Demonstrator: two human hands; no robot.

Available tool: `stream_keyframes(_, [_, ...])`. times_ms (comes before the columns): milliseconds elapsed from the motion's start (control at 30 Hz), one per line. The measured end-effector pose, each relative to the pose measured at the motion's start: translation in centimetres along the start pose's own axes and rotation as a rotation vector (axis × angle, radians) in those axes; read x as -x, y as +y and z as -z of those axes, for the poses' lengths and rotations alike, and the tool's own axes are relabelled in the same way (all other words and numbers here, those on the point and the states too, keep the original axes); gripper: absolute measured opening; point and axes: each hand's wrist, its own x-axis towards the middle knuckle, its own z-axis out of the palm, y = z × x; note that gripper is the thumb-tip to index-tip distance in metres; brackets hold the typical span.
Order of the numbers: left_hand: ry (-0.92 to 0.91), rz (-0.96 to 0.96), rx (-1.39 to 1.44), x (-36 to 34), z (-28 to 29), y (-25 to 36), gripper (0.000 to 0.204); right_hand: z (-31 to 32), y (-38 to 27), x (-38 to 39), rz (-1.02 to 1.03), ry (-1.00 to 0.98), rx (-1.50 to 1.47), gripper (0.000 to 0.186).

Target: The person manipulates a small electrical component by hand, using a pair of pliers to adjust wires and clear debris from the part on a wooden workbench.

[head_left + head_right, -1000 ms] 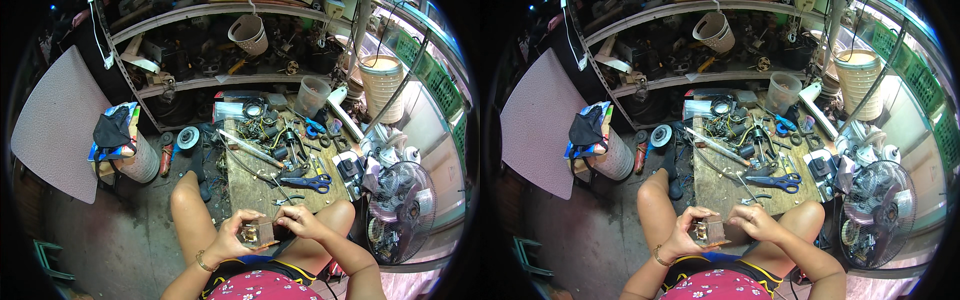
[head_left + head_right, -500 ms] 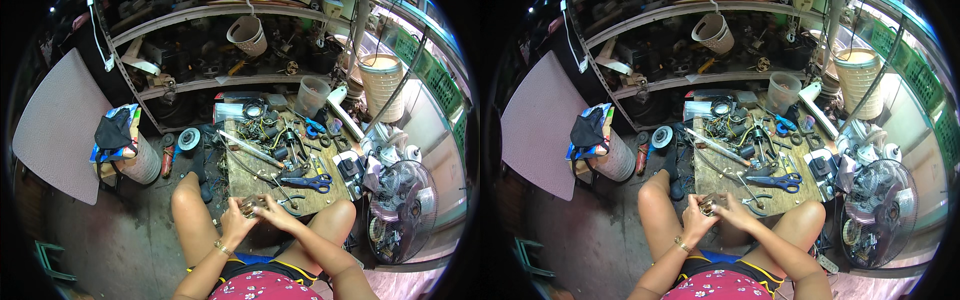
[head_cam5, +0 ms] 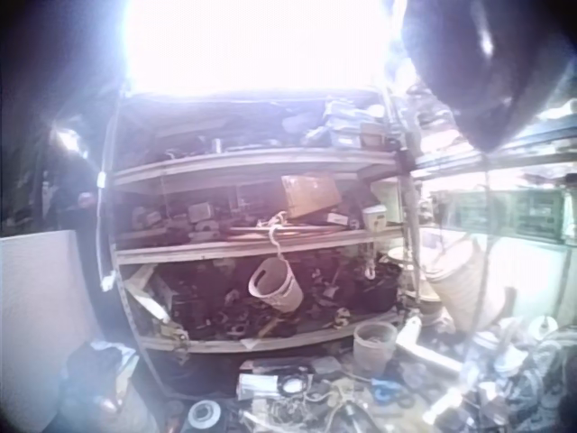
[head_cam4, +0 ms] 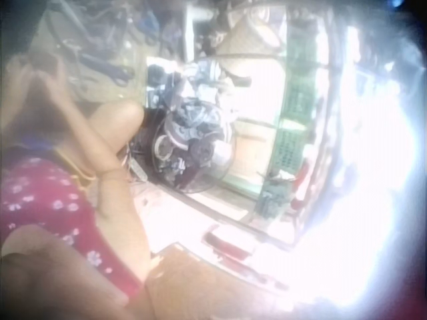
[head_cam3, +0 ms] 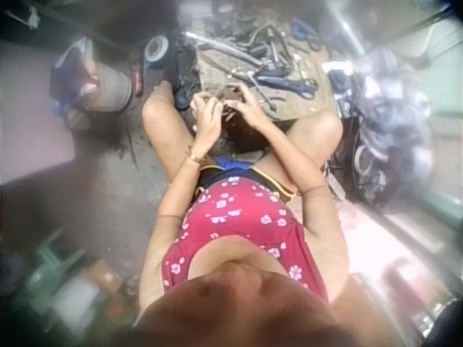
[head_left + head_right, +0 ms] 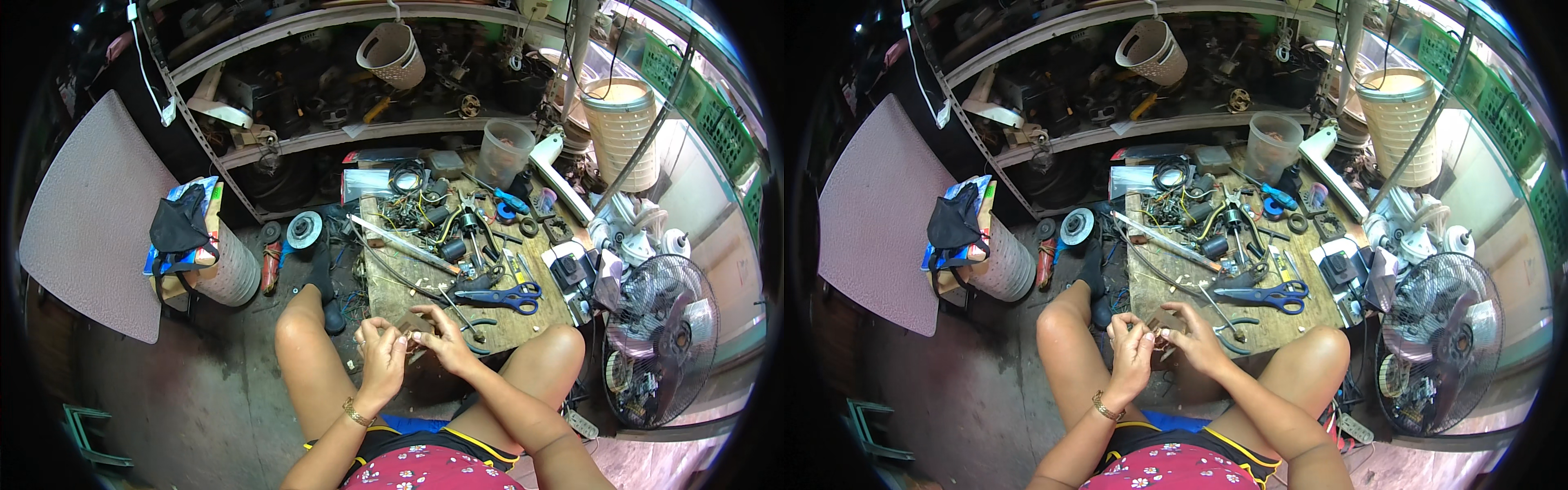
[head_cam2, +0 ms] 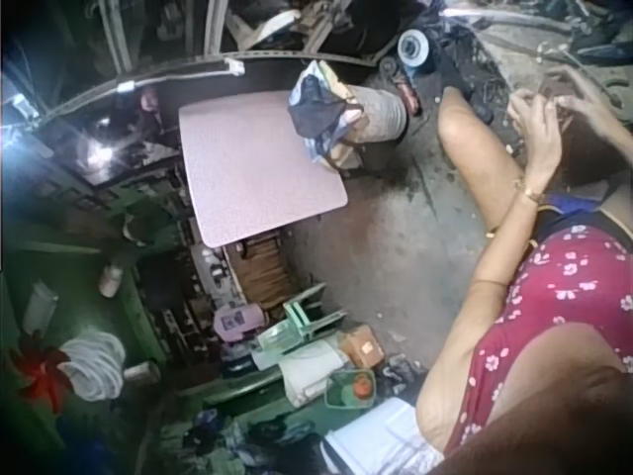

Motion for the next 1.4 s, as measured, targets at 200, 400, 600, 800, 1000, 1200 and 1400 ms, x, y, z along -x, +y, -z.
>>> stream_keyframes(200, [0.099,-0.139,0.078,0.8,-1.0,-1.1,0.017,0.2,1.4,-0.6,-0.133,-0.03,-0.189,0.044])
stream_keyframes(400, [-0.058,-0.119,-0.263,1.4,1.3,-1.1,0.019,0.5,0.1,-0.1,0.113,-0.038,0.263,0.051])
stream_keyframes(600, [0.077,0.071,-0.033,1.2,-1.0,-0.8,0.024,0.1,0.8,-0.2,0.116,-0.01,0.288,0.051])
stream_keyframes(800, [0.222,-0.071,-0.002,1.3,-1.9,-0.8,0.026,0.4,2.2,-1.5,-0.156,-0.129,-0.169,0.043])
stream_keyframes(1000, [0.152,-0.209,0.001,1.6,-0.5,-0.7,0.028,1.2,1.7,-2.4,-0.298,-0.23,-0.226,0.046])
stream_keyframes(1200, [0.122,-0.178,0.157,2.1,0.2,-4.0,0.034,0.1,2.2,-2.5,-0.412,-0.359,-0.204,0.046])
stream_keyframes(1400, [0.096,0.095,0.357,0.4,-0.8,-5.8,0.024,2.8,-2.3,-0.6,0.121,-0.021,1.139,0.035])
